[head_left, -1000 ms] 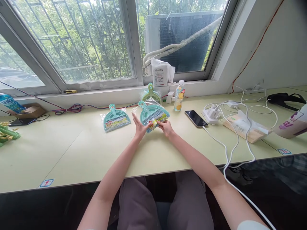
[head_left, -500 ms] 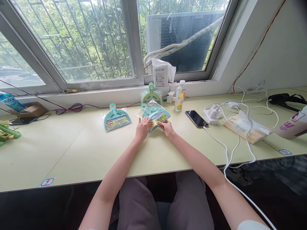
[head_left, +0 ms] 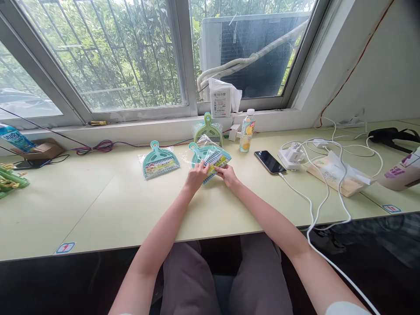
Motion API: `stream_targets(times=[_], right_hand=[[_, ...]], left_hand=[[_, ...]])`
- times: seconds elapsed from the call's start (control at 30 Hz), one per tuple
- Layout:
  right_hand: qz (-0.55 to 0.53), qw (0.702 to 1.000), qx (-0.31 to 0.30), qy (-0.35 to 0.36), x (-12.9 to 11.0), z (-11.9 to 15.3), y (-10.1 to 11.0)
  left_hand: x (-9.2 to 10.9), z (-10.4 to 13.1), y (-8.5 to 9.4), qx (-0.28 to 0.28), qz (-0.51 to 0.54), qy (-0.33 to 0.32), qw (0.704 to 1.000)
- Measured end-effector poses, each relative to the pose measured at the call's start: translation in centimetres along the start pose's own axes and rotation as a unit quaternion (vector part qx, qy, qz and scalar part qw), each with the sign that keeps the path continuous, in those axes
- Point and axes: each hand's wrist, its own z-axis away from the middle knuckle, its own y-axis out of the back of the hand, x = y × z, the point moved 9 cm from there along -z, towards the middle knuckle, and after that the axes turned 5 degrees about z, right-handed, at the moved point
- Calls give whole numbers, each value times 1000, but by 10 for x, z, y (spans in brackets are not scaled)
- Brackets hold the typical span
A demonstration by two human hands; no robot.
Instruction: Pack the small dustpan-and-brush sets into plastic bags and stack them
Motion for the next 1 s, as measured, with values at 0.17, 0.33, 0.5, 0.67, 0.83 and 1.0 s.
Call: stream_targets(times=[0.17,0.33,0.5,0.67,0.83,1.0], right_hand=[[-7,1000,8,4,0,-2,2],[-17,1000,16,12,-5,-3,6],[-19,1000,17,17,-9,-4,9],[-6,1000,12,18,-7,-6,9],[14,1000,-7,18,-6,-5,5],[12,1000,1,28,-8,-4,7]], left_hand=[[2,0,3,18,20,-6,1000],[8,2,3,28,27,-18,999],[11,3,-3,-6,29,-14,999],[21,3,-3,-24,73,-23,997],[44,8,-9,-81,50,-80,992],[46,12,-17,-123,3,-117,985]])
